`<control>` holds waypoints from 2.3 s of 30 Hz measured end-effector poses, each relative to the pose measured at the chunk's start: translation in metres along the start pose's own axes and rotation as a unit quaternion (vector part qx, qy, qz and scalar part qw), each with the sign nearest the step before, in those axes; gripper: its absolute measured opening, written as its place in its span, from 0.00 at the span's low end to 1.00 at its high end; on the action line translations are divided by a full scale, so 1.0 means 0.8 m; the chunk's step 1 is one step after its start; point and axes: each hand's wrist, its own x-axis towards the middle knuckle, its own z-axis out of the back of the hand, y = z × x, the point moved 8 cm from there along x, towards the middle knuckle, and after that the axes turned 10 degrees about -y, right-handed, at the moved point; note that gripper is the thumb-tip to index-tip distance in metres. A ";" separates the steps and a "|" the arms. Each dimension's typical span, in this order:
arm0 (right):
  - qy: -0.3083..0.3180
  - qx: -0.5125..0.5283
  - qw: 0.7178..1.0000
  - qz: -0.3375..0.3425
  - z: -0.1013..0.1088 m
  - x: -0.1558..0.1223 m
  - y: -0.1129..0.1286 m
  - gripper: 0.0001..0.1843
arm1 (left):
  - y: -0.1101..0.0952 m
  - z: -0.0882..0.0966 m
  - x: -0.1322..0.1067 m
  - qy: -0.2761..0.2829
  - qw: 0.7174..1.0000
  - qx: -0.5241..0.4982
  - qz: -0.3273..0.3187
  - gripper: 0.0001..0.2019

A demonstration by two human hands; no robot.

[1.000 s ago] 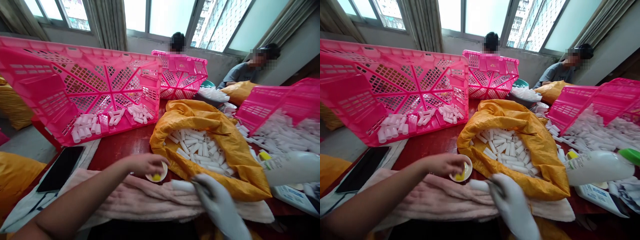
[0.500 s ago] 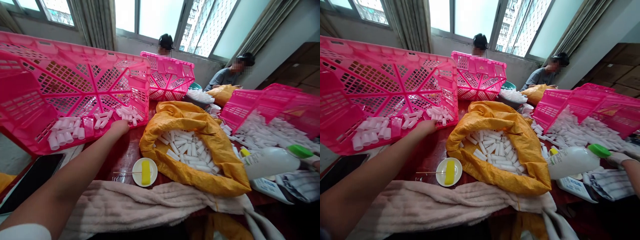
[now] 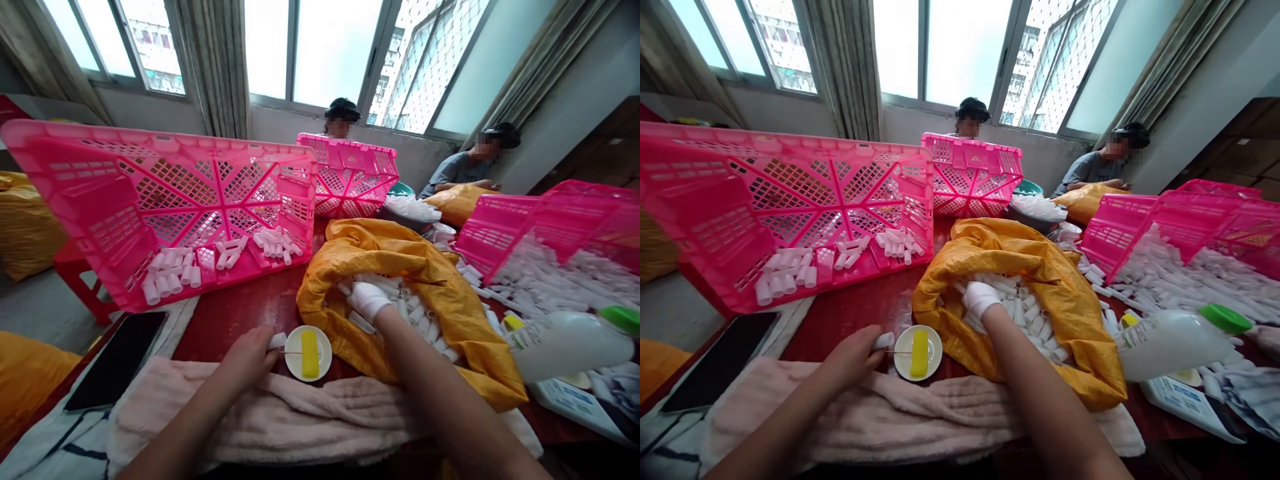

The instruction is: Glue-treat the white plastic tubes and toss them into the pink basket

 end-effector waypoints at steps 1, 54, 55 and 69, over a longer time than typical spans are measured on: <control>0.012 0.001 1.000 -0.014 0.010 -0.010 0.000 0.17 | 0.000 -0.006 -0.002 0.009 1.000 0.002 -0.001 0.05; -0.007 0.346 0.926 -0.153 -0.017 -0.112 0.102 0.09 | -0.056 -0.009 -0.024 -0.031 0.994 0.007 -0.102 0.10; 0.032 0.318 0.932 -0.171 -0.025 -0.113 0.102 0.11 | -0.061 -0.013 -0.025 -0.025 0.993 0.031 -0.107 0.11; 0.047 0.190 0.964 -0.181 0.044 -0.169 0.077 0.15 | -0.075 -0.019 -0.003 0.208 0.956 -0.159 -0.130 0.16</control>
